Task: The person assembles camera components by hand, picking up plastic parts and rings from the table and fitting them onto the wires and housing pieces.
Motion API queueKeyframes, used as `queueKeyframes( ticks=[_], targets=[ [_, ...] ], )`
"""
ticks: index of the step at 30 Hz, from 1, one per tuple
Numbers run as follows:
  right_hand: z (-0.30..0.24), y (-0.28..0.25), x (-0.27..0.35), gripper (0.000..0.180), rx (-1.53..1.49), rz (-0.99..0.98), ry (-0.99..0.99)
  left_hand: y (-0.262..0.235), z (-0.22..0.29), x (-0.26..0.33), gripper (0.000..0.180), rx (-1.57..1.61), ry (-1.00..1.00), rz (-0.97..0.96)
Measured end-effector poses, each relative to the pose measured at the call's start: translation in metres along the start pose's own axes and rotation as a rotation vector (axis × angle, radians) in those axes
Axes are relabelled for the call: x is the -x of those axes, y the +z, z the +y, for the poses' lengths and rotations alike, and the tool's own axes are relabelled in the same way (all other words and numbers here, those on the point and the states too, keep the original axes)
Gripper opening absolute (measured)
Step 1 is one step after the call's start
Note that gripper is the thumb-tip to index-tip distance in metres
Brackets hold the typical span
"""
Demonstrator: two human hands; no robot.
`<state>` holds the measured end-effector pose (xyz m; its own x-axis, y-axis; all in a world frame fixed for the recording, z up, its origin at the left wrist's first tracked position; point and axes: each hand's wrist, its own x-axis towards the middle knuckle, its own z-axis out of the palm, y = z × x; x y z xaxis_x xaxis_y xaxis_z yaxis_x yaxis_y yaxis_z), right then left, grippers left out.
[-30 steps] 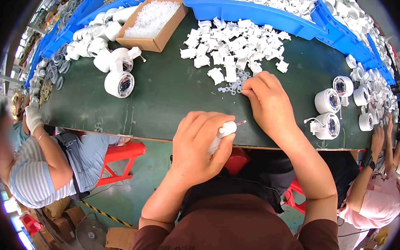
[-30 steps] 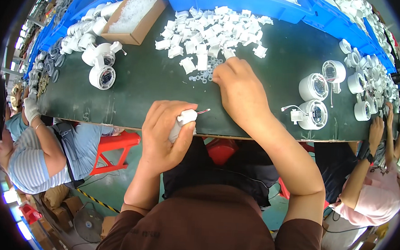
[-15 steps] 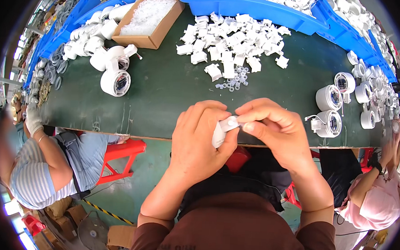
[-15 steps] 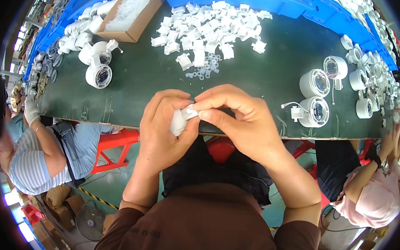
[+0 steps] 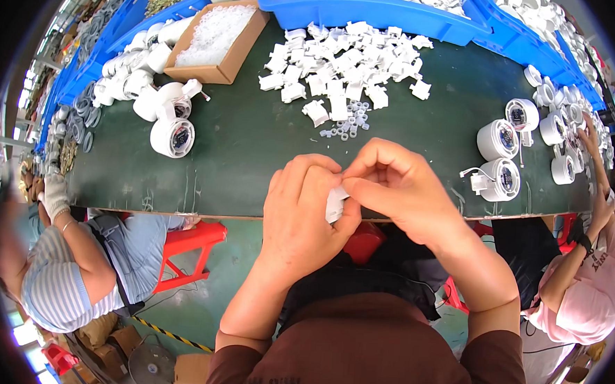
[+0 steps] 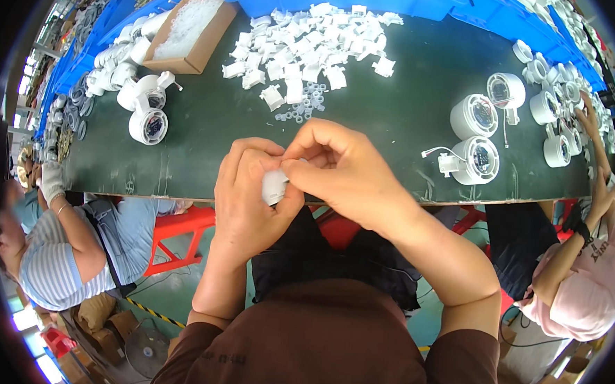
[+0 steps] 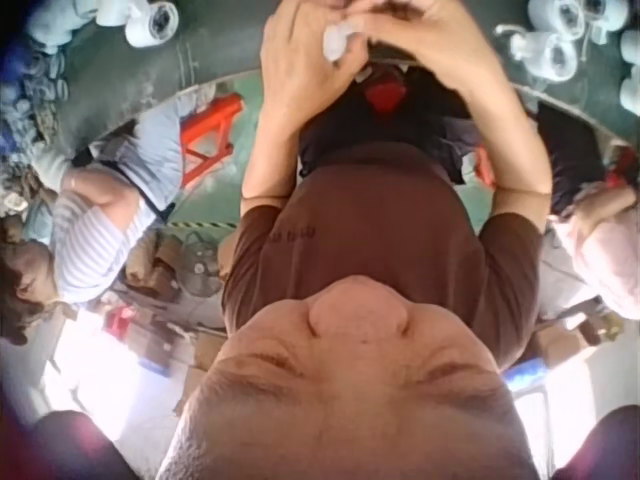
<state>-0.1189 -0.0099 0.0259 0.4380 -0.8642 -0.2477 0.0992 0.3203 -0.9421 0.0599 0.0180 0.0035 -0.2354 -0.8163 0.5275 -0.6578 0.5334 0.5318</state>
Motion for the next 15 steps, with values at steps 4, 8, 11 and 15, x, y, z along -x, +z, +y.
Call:
queueKeyframes(
  ticks=[4,8,11,15],
  targets=[
    [0.004,0.008,0.002,0.01,-0.157,0.052,-0.055,0.008,0.001,0.003,0.038,0.074,-0.111,0.143],
    [0.003,0.009,0.009,0.01,-0.145,0.077,-0.054,0.013,-0.007,0.01,0.039,0.045,0.017,0.188],
    [0.012,0.009,0.009,0.011,-0.057,0.072,-0.124,0.014,-0.009,0.012,0.04,0.086,0.033,0.207],
    [0.024,0.014,0.008,0.011,-0.102,0.122,-0.121,0.008,-0.008,0.009,0.036,0.109,0.031,0.143]
  ],
)
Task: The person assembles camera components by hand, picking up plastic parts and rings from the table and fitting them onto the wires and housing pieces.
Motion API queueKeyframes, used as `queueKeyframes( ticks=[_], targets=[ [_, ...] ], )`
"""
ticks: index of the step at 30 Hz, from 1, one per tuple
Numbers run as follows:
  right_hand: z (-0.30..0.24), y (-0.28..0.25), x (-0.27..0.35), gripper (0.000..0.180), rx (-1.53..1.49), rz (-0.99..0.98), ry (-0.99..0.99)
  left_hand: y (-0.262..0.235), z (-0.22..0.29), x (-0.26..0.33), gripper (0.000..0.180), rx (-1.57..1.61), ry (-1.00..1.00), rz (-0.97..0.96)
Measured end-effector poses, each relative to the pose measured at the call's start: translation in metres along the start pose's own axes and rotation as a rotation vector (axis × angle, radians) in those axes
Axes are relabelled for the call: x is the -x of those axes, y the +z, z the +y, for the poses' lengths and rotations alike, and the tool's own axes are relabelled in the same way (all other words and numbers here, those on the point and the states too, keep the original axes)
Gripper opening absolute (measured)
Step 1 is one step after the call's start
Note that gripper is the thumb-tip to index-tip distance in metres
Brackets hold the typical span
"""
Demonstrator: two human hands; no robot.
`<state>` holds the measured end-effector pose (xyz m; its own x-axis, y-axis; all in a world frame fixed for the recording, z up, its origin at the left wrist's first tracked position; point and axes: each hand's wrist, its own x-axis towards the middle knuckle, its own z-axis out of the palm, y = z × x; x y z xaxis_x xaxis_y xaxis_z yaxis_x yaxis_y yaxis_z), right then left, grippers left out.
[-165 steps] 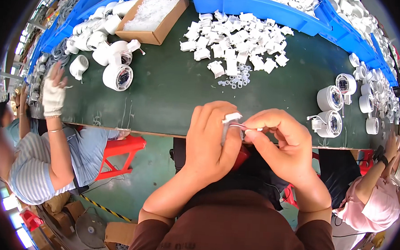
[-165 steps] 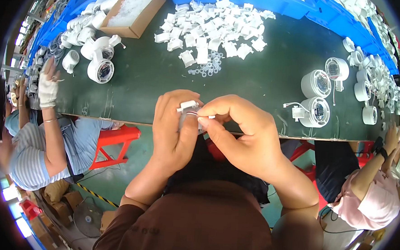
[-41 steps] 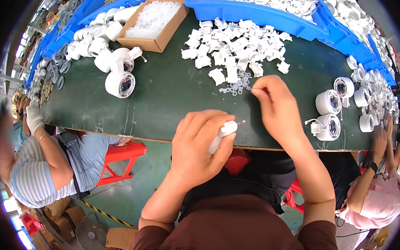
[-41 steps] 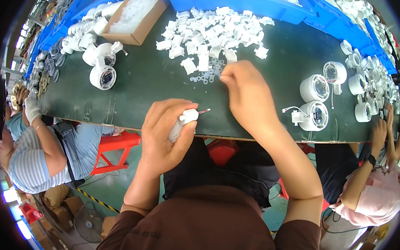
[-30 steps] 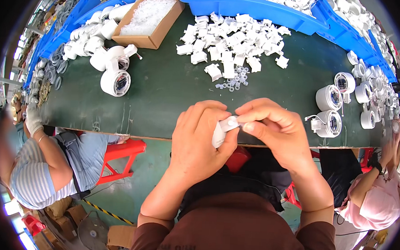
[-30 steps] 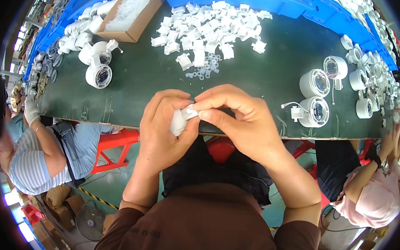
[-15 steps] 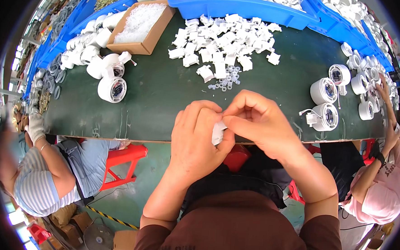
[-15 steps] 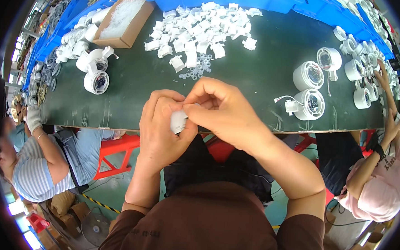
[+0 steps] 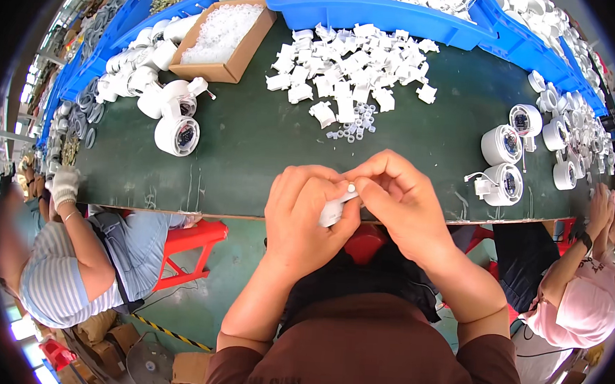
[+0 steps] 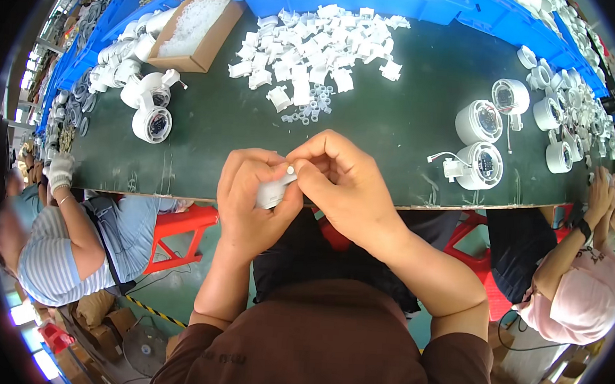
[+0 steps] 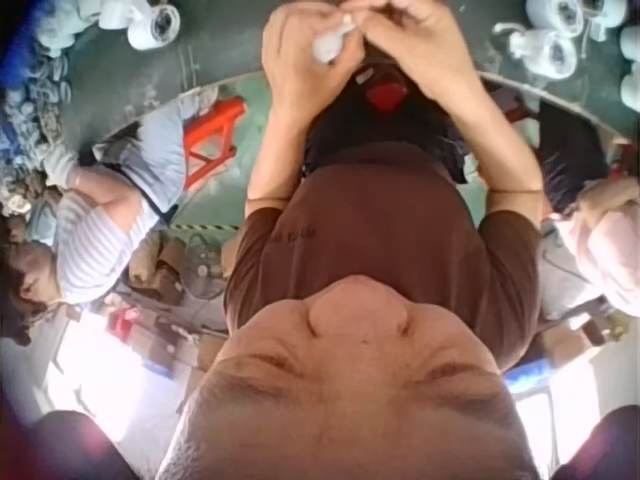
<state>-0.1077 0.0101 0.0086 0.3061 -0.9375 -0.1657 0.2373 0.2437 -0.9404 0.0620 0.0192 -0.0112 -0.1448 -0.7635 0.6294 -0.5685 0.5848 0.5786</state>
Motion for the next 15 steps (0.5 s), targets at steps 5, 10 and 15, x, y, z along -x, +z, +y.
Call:
queueKeyframes(
  ticks=[5,10,15],
  targets=[
    [-0.007,0.004,0.014,0.016,0.328,-0.084,-0.071,-0.035,-0.013,-0.011,0.032,0.043,0.051,-0.23],
    [-0.047,-0.044,0.032,0.025,1.272,0.392,-0.679,-0.073,-0.055,-0.017,0.045,-0.739,-0.048,-0.082],
    [-0.087,-0.122,0.028,0.061,1.72,0.765,-0.141,-0.066,-0.079,-0.012,0.065,-0.8,-0.175,0.148]
  ],
)
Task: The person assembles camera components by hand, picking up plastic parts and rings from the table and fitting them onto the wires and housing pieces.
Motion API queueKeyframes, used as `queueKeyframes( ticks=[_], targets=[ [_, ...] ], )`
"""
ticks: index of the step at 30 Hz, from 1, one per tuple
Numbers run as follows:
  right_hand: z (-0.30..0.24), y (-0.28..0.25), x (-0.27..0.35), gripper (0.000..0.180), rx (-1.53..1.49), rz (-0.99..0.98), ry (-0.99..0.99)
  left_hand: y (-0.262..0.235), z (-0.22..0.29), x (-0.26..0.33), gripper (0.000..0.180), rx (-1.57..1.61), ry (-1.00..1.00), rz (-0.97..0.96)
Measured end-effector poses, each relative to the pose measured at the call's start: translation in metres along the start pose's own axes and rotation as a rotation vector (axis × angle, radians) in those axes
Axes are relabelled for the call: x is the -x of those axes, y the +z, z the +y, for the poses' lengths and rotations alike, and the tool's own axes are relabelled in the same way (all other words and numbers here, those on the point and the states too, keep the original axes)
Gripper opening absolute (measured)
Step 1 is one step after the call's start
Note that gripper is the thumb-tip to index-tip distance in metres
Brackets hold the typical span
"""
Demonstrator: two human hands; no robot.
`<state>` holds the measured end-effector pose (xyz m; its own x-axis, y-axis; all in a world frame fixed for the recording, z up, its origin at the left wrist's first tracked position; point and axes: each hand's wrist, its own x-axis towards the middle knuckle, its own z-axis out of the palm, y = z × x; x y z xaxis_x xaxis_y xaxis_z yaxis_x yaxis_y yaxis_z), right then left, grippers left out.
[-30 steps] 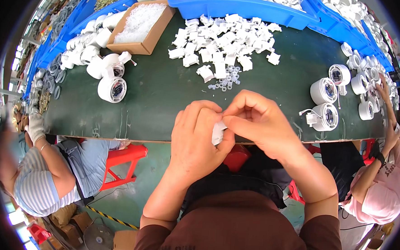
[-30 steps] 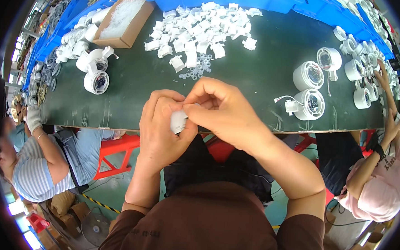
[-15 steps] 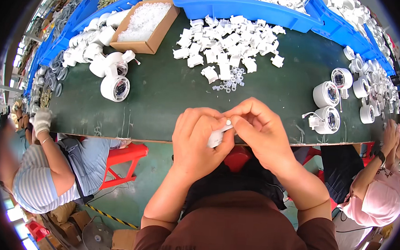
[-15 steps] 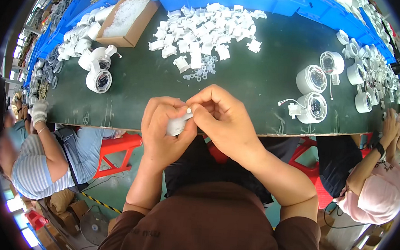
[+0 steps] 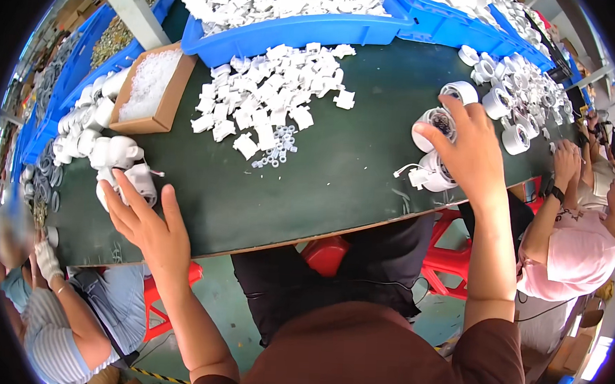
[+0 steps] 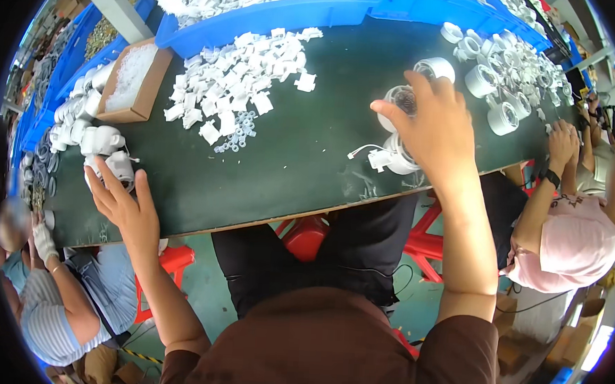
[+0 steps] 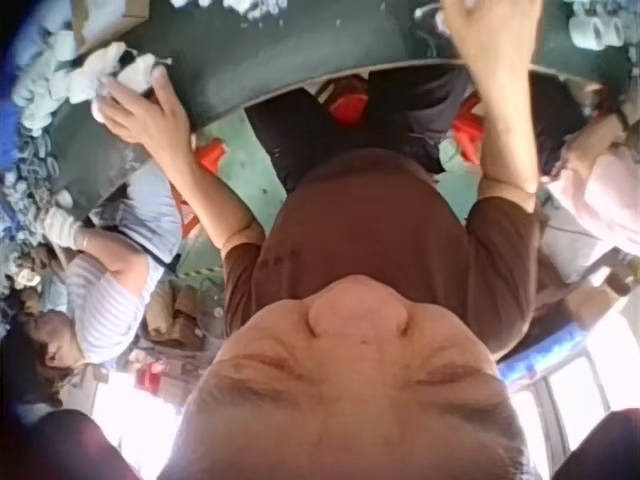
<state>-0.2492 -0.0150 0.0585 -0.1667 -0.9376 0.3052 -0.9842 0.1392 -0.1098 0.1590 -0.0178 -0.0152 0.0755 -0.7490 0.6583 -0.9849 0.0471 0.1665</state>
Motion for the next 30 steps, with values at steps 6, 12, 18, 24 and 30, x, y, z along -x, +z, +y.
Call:
queueKeyframes(
  ticks=[6,12,18,24,30],
  targets=[
    [0.02,0.001,-0.021,0.054,-0.371,-0.212,0.083,0.0,-0.004,0.001,0.036,-0.048,-0.105,-0.105],
    [-0.018,0.008,0.009,0.062,-0.849,0.044,-0.227,0.011,-0.035,-0.004,0.021,0.014,-0.025,-0.134],
    [-0.079,0.045,0.062,0.075,-1.062,-0.003,-0.365,-0.018,0.052,0.012,0.034,0.443,0.056,-0.193],
    [-0.122,0.065,0.088,0.076,-1.253,-0.217,-0.474,-0.014,0.111,0.034,0.052,1.099,-0.107,-0.463],
    [-0.106,0.048,0.072,0.06,-1.612,-0.613,-0.184,-0.016,0.108,0.03,0.044,0.906,0.06,-0.311]
  ],
)
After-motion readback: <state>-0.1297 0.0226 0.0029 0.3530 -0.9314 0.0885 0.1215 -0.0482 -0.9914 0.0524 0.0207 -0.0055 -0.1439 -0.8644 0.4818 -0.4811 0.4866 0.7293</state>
